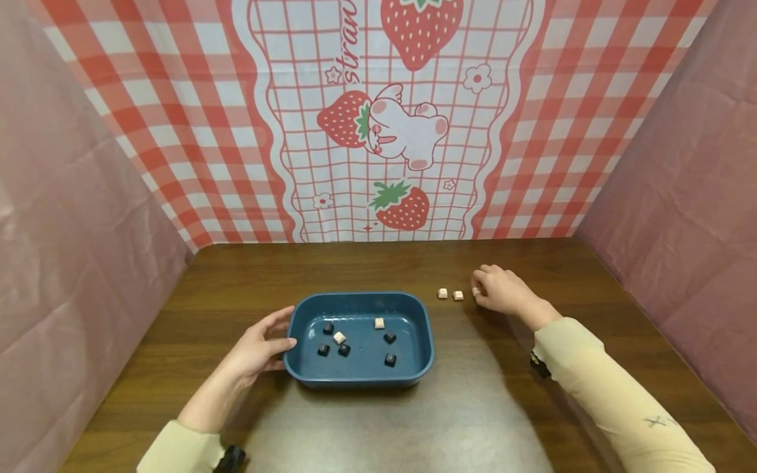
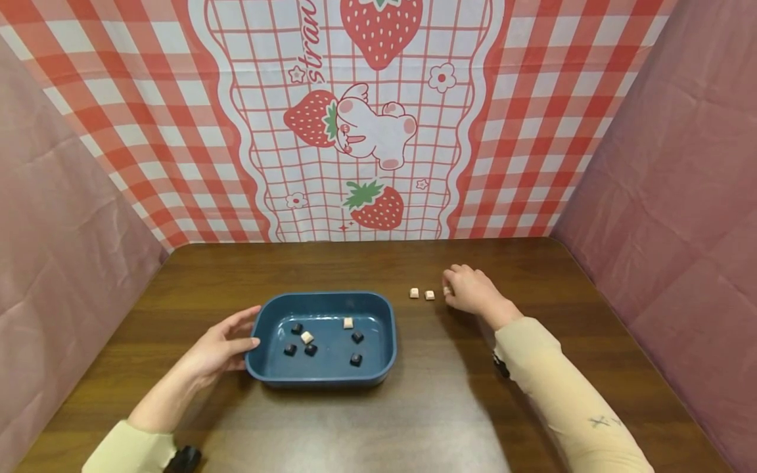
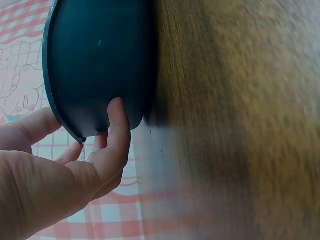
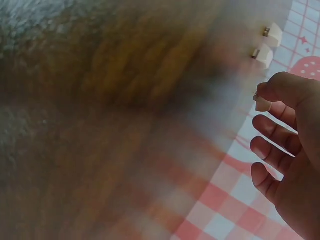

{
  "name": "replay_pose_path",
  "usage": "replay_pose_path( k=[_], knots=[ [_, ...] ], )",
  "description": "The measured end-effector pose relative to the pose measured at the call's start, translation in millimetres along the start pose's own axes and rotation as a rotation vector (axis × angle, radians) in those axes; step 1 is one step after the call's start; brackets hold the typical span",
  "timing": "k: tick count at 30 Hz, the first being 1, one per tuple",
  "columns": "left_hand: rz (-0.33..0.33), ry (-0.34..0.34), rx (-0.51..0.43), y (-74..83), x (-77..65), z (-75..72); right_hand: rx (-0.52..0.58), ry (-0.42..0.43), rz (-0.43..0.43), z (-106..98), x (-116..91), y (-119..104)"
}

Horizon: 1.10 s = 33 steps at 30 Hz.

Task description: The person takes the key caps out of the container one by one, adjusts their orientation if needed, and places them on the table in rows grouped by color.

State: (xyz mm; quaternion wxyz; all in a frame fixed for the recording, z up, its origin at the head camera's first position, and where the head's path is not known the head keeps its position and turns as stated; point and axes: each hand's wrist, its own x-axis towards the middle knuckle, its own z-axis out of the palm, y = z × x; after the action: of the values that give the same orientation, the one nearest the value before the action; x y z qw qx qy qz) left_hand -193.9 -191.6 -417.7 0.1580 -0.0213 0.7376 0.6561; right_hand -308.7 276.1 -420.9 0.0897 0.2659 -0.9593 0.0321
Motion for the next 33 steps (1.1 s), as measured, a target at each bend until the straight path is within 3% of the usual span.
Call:
replay_pose_path(
  k=[20,33],
  knots=[
    [-0.014,0.000,0.000,1.0,2.1,0.1,0.047,-0.061,0.039,13,3,5],
    [-0.015,0.004,0.001,0.2,1.1,-0.6,0.047,0.009,-0.021,-1,8,-4]
  ],
)
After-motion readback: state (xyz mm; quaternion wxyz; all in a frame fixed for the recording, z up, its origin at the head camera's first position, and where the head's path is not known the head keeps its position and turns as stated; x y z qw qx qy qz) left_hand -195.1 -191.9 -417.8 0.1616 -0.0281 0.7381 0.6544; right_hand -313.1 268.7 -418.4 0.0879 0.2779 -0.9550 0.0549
